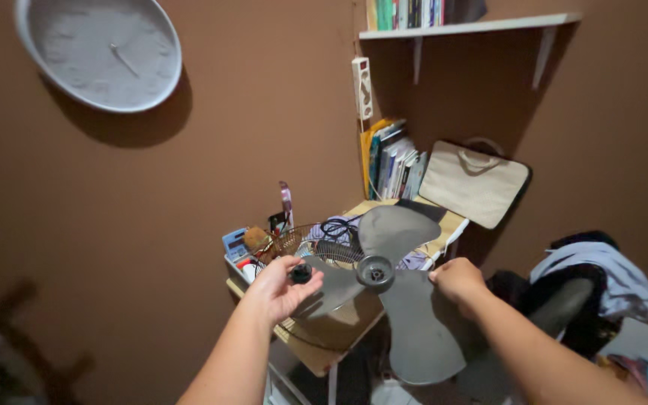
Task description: The person removes the front grille, fan blades, and rear grille of a standing electric fan, then reassembles the components in reverse order. The process includes unscrewing the central nut, detaching the blades, and securing the grilles back onto the fan stand.
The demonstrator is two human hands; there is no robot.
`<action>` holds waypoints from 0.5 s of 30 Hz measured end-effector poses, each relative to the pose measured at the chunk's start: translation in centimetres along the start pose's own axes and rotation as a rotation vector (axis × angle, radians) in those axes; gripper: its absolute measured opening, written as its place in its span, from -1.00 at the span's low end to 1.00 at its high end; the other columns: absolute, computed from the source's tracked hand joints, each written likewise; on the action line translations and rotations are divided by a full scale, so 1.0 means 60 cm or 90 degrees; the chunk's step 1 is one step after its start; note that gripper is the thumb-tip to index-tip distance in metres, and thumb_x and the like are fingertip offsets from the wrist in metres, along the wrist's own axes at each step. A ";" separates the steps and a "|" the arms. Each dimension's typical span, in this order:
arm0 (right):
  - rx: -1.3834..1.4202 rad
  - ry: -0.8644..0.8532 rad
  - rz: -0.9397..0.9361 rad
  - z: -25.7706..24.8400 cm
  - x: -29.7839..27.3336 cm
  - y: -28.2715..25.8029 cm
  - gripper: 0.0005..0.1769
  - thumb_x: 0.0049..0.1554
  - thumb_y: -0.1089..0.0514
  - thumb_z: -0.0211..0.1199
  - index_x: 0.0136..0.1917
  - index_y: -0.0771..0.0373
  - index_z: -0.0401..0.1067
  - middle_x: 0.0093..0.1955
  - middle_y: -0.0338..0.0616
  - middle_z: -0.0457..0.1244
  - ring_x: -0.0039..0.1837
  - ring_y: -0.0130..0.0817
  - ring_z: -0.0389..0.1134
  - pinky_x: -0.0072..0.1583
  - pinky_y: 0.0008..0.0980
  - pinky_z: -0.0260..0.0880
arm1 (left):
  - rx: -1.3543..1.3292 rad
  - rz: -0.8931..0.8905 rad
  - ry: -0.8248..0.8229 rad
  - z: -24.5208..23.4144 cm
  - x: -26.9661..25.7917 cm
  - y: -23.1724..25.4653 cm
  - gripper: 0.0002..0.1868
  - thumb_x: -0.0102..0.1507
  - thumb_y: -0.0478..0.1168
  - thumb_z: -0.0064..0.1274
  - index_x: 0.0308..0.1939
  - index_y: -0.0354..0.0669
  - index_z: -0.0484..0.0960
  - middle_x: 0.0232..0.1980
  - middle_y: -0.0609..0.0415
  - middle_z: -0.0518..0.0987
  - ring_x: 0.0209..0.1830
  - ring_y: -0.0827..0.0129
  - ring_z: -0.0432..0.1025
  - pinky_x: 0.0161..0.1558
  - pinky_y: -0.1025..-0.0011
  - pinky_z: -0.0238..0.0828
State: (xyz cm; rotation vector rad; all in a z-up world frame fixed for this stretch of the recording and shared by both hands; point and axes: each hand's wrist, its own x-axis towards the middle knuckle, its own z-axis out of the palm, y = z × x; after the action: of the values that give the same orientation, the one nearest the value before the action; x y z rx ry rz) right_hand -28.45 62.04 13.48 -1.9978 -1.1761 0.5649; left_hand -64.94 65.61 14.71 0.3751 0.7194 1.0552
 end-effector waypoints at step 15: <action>0.049 -0.057 0.081 0.343 0.197 0.055 -0.83 0.14 0.16 0.23 -0.03 0.19 0.59 -0.03 -0.01 0.46 0.03 -0.23 0.45 0.10 -0.26 0.41 | 0.001 -0.072 0.055 -0.082 0.298 0.025 -0.74 0.33 -0.22 -0.02 -0.07 -0.43 0.46 -0.08 -0.26 0.49 -0.12 -0.05 0.55 -0.09 0.13 0.67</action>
State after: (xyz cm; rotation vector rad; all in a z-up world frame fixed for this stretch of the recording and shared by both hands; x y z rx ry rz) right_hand -34.93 79.02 -2.10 -2.0094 -1.0685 0.7595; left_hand -64.03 81.88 5.77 0.2880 0.8099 0.9691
